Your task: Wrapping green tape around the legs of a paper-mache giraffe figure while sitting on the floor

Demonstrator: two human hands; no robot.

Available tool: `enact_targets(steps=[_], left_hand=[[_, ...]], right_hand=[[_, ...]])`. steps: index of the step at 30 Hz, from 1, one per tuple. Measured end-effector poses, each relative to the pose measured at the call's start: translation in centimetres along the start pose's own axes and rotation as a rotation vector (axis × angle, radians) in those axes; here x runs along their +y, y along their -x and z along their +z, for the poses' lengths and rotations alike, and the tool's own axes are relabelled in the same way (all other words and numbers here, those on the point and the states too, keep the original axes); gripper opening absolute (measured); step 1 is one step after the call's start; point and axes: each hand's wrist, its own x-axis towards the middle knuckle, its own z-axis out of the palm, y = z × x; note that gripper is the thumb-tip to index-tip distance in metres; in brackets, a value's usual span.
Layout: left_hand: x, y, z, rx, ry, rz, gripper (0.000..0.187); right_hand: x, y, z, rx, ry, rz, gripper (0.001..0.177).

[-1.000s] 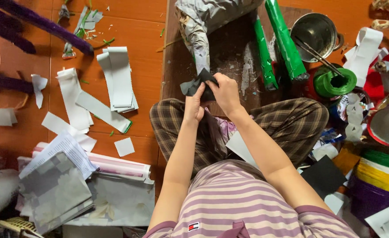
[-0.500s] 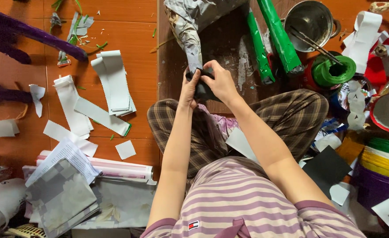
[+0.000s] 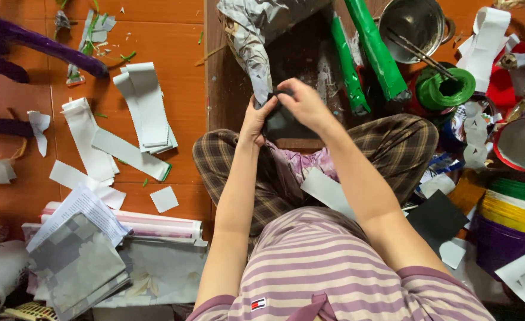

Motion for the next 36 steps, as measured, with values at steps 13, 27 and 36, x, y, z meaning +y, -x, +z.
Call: enact_targets(steps=[13, 27, 36], left_hand=[[-1.8, -0.6, 1.1, 0.081, 0.058, -0.048, 0.081], [-1.0, 0.6, 1.9, 0.134, 0.074, -0.019, 0.054], [-0.5, 1.2, 1.5, 0.095, 0.086, -0.027, 0.046]], right_hand=[[3.9, 8.9, -2.1, 0.170, -0.488, 0.039, 0.028], [0.6, 4.7, 9.3, 0.274, -1.520, 0.475, 0.058], [0.5, 1.4, 8.5, 0.508, -1.329, 0.368, 0.045]])
